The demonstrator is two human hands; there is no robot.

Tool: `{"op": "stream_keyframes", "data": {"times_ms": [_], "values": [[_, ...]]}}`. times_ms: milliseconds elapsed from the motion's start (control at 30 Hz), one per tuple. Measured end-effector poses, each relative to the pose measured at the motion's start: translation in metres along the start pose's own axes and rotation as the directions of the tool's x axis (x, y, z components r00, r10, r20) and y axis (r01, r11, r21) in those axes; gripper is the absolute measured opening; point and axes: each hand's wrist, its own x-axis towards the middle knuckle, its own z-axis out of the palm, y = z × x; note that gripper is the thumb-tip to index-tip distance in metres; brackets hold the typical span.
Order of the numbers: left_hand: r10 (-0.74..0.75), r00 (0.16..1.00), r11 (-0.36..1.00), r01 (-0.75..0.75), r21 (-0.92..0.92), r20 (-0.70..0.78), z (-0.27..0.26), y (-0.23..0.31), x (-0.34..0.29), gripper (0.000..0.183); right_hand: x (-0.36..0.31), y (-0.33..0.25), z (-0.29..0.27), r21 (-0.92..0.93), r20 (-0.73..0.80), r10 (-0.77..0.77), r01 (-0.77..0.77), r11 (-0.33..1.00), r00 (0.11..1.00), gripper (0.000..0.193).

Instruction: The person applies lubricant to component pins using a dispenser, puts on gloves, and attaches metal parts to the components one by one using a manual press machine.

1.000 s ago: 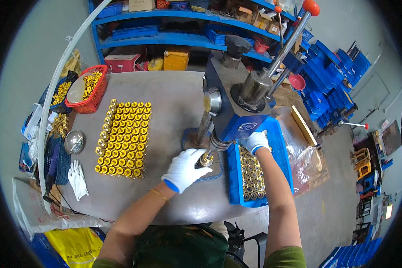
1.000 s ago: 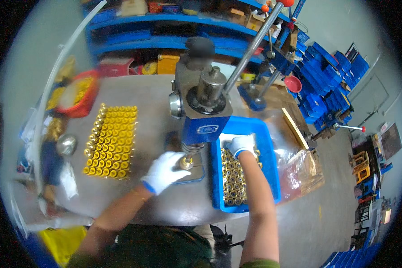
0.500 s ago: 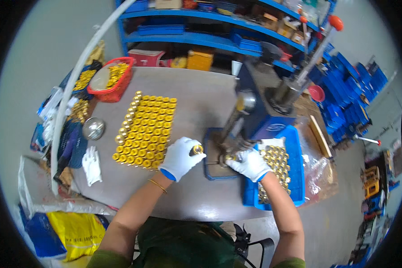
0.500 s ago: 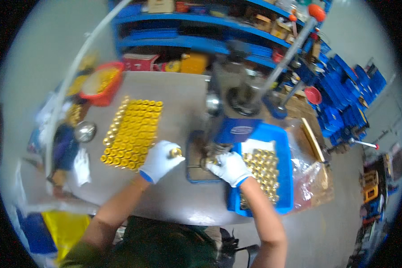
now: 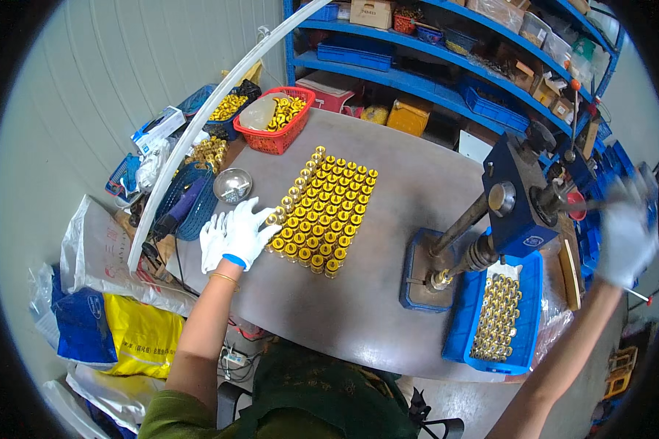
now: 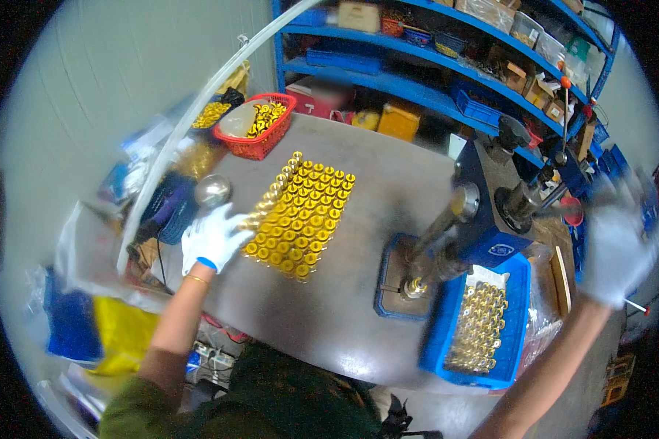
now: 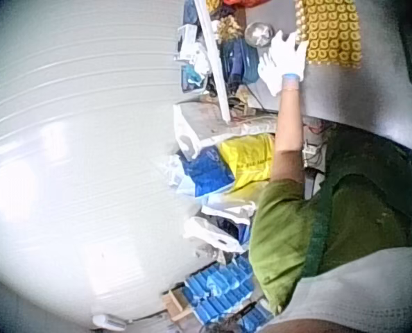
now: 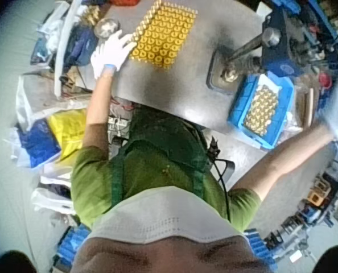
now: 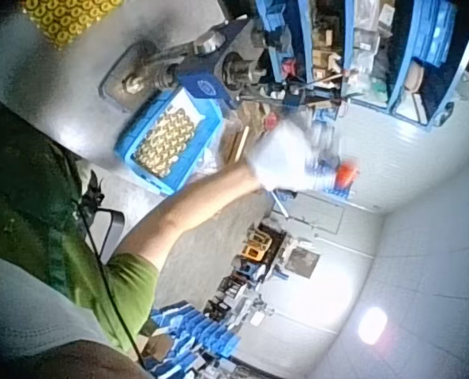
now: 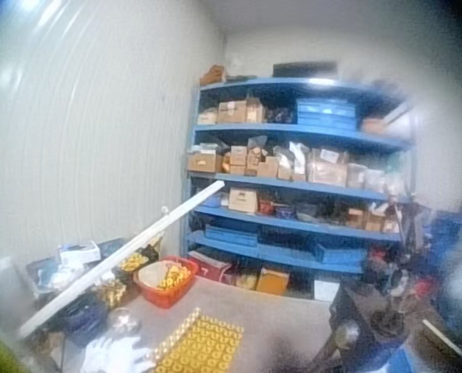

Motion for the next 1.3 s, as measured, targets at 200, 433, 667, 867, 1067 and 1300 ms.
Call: {"op": "stream_keyframes", "data": {"times_ms": [200, 433, 667, 867, 1067, 1300], "values": [[0.100, 0.995, 0.983, -0.100, 0.151, 0.004, 0.045, -0.041, -0.005, 0.052, -0.123, -0.042, 0.087, -0.730, 0.027, 0.412, -0.264, 0.631, 0.911, 0.066], [0.027, 0.999, 0.982, -0.036, 0.188, 0.047, 0.033, 0.018, 0.007, 0.058, -0.199, 0.088, 0.035, -0.762, -0.551, 0.335, -0.624, 0.169, 0.764, 0.070], [0.492, 0.865, 0.761, -0.484, -0.432, -0.104, 0.071, 0.165, 0.013, 0.049, -0.183, 0.037, 0.027, -0.722, -0.352, 0.644, -0.635, 0.276, 0.679, 0.075], [0.595, 0.797, 0.726, -0.479, -0.494, 0.100, 0.128, 0.262, -0.012, 0.053, -0.030, -0.011, 0.049, 0.134, 0.155, -0.068, 0.048, 0.990, 0.986, 0.068], [0.557, 0.814, 0.737, -0.396, -0.547, 0.162, 0.135, 0.268, 0.001, 0.041, 0.000, 0.102, -0.026, -0.746, -0.122, 0.435, -0.372, 0.553, 0.892, 0.045], [0.536, 0.821, 0.772, -0.384, -0.507, 0.194, 0.124, 0.264, 0.003, 0.035, -0.127, 0.211, -0.146, -0.615, -0.765, 0.462, -0.293, -0.732, 0.449, 0.062]]}}
